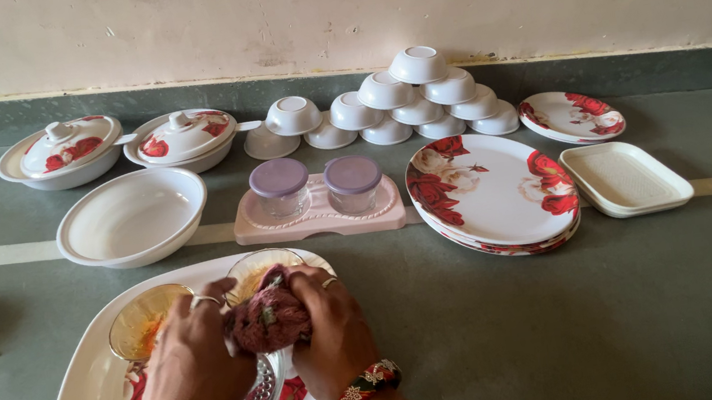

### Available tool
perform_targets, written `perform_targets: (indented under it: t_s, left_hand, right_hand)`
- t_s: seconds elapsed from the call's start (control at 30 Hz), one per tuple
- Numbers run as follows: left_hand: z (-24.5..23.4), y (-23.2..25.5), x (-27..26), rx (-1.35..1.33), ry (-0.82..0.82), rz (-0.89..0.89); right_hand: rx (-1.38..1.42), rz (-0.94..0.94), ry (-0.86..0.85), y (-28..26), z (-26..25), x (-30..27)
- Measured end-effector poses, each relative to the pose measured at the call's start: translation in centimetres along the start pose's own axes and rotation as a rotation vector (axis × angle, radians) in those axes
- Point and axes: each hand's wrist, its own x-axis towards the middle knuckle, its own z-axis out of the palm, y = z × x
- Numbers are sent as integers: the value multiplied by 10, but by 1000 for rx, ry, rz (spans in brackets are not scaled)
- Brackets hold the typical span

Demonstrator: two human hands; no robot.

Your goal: The person wipes various bowls, plates, and a plastic container with a cloth.

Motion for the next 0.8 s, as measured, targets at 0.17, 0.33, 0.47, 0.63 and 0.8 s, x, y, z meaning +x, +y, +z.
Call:
perform_targets:
  t_s: [0.17, 0.33, 0.47, 0.63, 0.8]
  left_hand:
    - [-8, -18, 10, -31, 168, -48]
    - [0, -39, 23, 173, -49, -297]
    - [10, -44, 26, 119, -10, -203]
    - [12, -44, 27, 118, -76, -226]
    - [9, -39, 28, 132, -106, -260]
  right_hand:
    - [76, 68, 152, -6, -2, 3]
    - [66, 235, 135, -3, -2, 5]
    - [131, 441, 31, -2, 1, 9]
    - [149, 483, 13, -8, 2, 10]
    - [187, 478, 15, -2, 5, 9]
